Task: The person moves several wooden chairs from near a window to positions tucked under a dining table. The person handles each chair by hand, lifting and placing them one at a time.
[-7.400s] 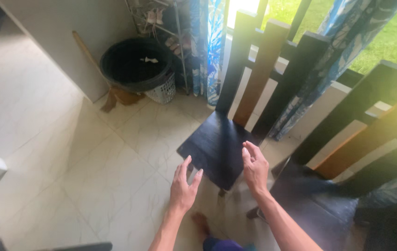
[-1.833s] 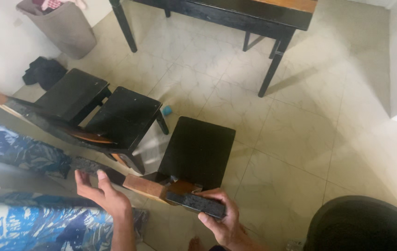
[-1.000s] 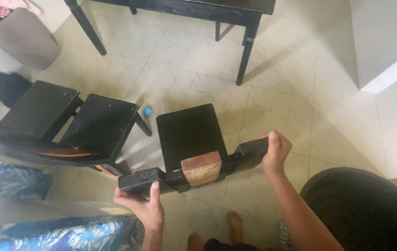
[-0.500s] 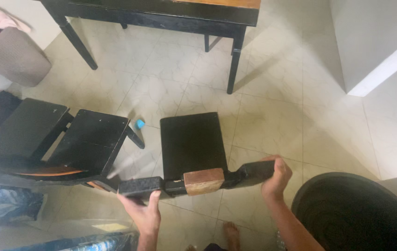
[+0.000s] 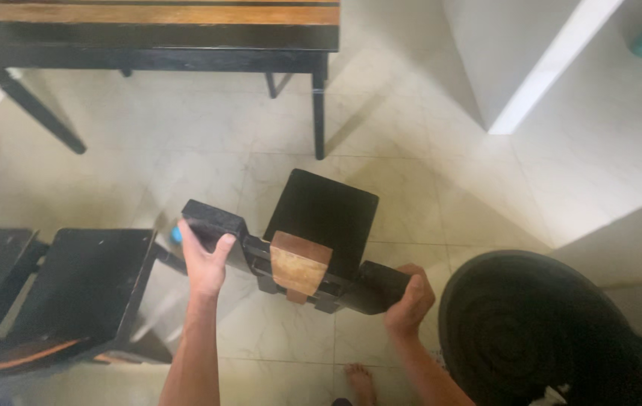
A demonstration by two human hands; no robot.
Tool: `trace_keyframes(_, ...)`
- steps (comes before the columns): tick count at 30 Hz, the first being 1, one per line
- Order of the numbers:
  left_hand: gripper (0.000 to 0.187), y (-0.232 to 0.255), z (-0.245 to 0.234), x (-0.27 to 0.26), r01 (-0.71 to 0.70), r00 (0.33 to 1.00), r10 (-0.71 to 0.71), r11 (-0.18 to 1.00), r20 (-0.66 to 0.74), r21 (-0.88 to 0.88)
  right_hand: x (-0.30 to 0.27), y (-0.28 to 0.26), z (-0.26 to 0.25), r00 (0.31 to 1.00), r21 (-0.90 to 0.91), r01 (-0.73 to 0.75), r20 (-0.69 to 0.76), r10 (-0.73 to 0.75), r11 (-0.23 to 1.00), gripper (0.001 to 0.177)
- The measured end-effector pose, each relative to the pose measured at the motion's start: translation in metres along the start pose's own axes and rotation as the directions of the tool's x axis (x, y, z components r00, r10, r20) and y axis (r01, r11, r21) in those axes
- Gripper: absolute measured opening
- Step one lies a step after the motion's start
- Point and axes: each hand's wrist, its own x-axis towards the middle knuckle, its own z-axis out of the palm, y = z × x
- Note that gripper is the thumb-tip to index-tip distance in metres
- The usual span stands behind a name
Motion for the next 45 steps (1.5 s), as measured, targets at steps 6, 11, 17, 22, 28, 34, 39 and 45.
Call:
trace_keyframes(6,0.066,-0.013,0.001,0.004,-0.048,0.999,0.048,0.997,-0.010,-0.062,0.006,-0.008,0.010,1.000,-0.019,0.005,-0.030,-0.005,1.000,0.060)
trace_keyframes(11,0.067,-0.035,-0.023,-0.002,0.005,0.999,-0.006,1.000,-0.042,-0.006,0.015,0.008,0.034,0.999,-0.101,0.028,-0.014,-0.029,0.995,0.060)
trace_keyframes(17,0.086,-0.042,-0.037,-0.016,0.060,0.996,-0.059,0.998,-0.064,0.024,0.039,0.037,0.055,0.982,-0.268,0.186,0.031,-0.185,0.945,0.048)
trace_keyframes(22,0.091,-0.014,0.001,-0.022,0.041,0.995,-0.048,0.997,-0.093,-0.070,0.072,0.040,0.043,0.877,-0.489,0.451,0.089,-0.472,0.747,0.029)
trace_keyframes(28,0.072,0.007,0.041,-0.036,0.125,0.986,-0.114,0.988,-0.122,0.089,0.117,0.074,0.022,0.885,-0.560,0.399,0.029,-0.464,0.726,0.028)
trace_keyframes(34,0.066,0.003,0.076,-0.048,0.157,0.973,-0.132,0.979,-0.192,0.127,0.149,0.096,0.016,0.927,-0.508,0.265,-0.101,-0.362,0.819,0.037)
trace_keyframes(39,0.070,-0.016,0.077,-0.036,0.145,0.970,-0.159,0.986,-0.185,-0.087,0.143,0.085,0.029,0.988,-0.177,0.016,-0.147,-0.042,0.984,0.050)
trace_keyframes(45,0.069,-0.037,0.059,-0.005,0.036,0.988,-0.052,0.993,-0.145,-0.111,0.124,0.083,0.047,0.999,-0.043,0.034,-0.019,-0.035,0.998,0.061)
